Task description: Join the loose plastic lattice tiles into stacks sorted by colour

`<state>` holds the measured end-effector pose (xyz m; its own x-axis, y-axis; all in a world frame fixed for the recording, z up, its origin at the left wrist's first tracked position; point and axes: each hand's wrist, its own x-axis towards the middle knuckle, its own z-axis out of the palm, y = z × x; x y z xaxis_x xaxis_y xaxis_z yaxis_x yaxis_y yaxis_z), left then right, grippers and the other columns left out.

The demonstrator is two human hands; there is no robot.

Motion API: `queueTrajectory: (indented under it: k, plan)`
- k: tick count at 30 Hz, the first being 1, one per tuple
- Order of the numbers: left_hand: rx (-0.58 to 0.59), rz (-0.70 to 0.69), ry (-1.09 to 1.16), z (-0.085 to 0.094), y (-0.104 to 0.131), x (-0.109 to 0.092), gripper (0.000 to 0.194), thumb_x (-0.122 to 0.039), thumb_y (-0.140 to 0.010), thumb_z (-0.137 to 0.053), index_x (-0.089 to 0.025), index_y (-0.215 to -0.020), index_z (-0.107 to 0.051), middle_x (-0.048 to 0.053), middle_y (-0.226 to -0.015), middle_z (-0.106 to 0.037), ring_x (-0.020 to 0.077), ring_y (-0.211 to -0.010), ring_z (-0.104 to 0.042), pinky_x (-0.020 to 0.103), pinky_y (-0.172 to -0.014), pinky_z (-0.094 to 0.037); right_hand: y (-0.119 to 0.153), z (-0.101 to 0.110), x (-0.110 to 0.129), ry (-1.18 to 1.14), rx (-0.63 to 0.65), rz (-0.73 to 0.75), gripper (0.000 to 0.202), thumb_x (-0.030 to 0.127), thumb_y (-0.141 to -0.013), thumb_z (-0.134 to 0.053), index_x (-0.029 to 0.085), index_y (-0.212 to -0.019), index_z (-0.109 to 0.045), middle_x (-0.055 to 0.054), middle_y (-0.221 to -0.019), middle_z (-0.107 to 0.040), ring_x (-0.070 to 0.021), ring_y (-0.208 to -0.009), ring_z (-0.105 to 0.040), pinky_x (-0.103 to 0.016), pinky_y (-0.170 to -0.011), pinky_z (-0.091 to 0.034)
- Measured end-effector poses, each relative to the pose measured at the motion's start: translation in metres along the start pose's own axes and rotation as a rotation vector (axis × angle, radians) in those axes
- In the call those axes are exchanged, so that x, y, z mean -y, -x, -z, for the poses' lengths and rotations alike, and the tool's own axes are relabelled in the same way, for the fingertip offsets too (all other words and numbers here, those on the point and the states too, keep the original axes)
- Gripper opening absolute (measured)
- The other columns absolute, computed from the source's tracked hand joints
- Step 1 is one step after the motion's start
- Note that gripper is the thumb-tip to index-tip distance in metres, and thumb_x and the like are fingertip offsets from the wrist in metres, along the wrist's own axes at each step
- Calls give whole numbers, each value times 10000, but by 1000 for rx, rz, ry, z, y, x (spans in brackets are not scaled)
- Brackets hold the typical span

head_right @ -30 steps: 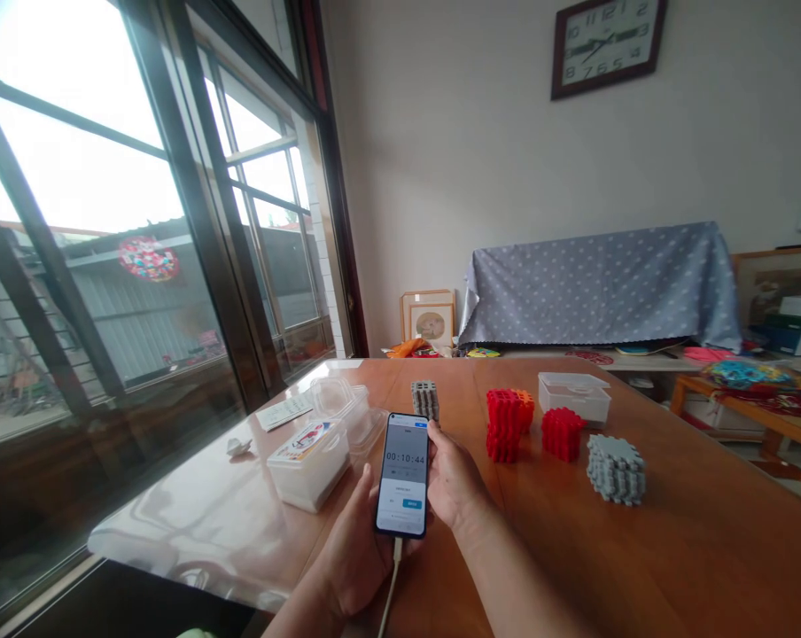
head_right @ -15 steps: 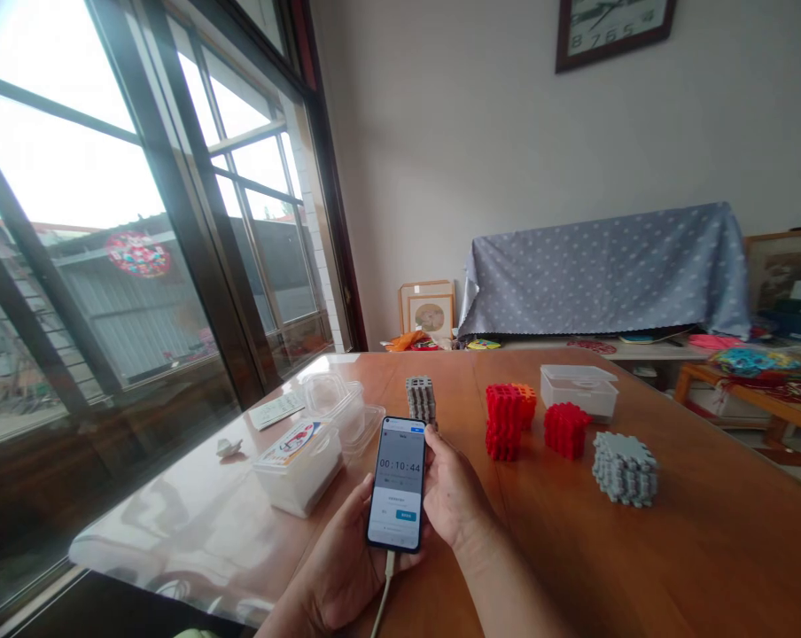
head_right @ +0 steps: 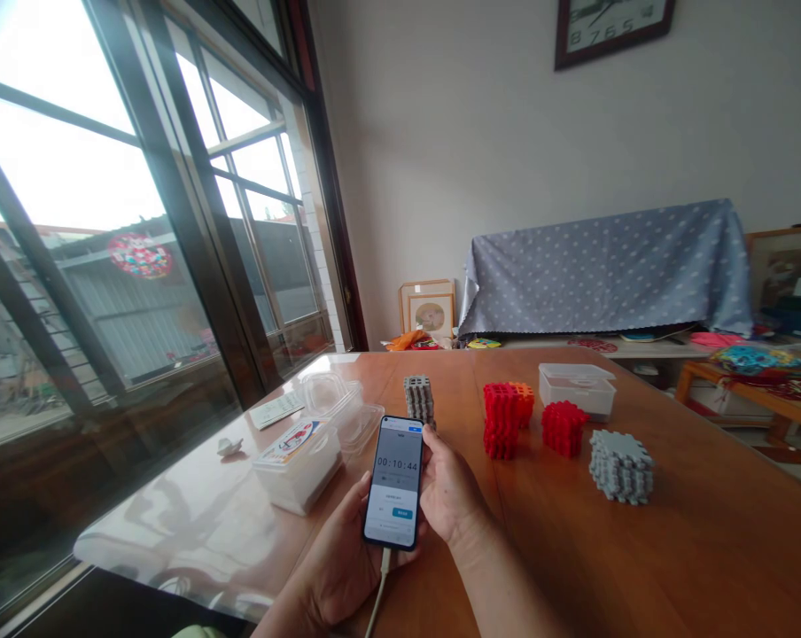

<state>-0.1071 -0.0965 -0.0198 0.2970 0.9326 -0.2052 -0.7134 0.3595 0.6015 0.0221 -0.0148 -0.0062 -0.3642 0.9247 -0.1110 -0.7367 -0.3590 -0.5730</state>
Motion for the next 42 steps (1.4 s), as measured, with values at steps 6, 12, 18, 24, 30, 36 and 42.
queueTrajectory:
  k: [6, 12, 18, 24, 30, 36, 42]
  plan:
    - [-5, 21, 5, 1, 0, 0, 555, -551, -963, -514, -122, -1303, -608, 174, -1074, -738, 292, -953, -724, 420, -848, -550, -2, 2, -1, -14, -15, 0, 244, 363, -966, -590, 160, -1061, -687, -110, -962, -771, -268, -929, -721, -464, -905, -579]
    - [-3, 16, 7, 1, 0, 0, 547, -547, -959, -526, -123, -1293, -618, 170, -1069, -741, 289, -958, -724, 411, -845, -551, -7, 7, -3, -16, -22, -5, 257, 385, -966, -587, 162, -1040, -692, -111, -961, -771, -270, -923, -724, -459, -895, -583]
    - [2, 18, -8, 2, -1, 0, 563, -567, -951, -527, -113, -1266, -632, 176, -1042, -746, 292, -951, -726, 412, -846, -547, -6, 8, -2, -19, -2, 11, 270, 398, -965, -588, 162, -1043, -695, -113, -982, -771, -261, -943, -725, -448, -917, -577]
    - [-5, 34, -1, 5, -2, 1, 569, -572, -943, -536, -111, -1263, -632, 184, -1051, -743, 302, -940, -730, 426, -849, -544, -8, 10, -2, -14, 5, 9, 285, 416, -961, -588, 163, -1048, -688, -116, -999, -768, -271, -953, -725, -456, -921, -574]
    - [-20, 34, 6, 5, -2, 1, 566, -570, -938, -547, -115, -1267, -623, 183, -1060, -740, 298, -929, -728, 431, -852, -540, -8, 11, -2, -26, 9, 6, 261, 416, -951, -605, 177, -1027, -677, -104, -985, -768, -258, -942, -723, -437, -914, -574]
    - [-6, 35, 4, 3, 0, -1, 577, -579, -940, -539, -101, -1249, -630, 187, -1059, -740, 298, -935, -728, 428, -859, -537, -7, 10, -1, -19, 17, 4, 258, 440, -942, -611, 197, -999, -675, -80, -929, -768, -252, -906, -725, -408, -860, -585]
    - [-13, 39, -1, 2, 1, -2, 572, -574, -938, -549, -119, -1279, -614, 176, -1058, -744, 293, -938, -729, 424, -864, -534, -7, 11, -1, -12, 30, -4, 243, 405, -918, -647, 185, -1012, -687, -83, -950, -771, -256, -933, -722, -415, -893, -577]
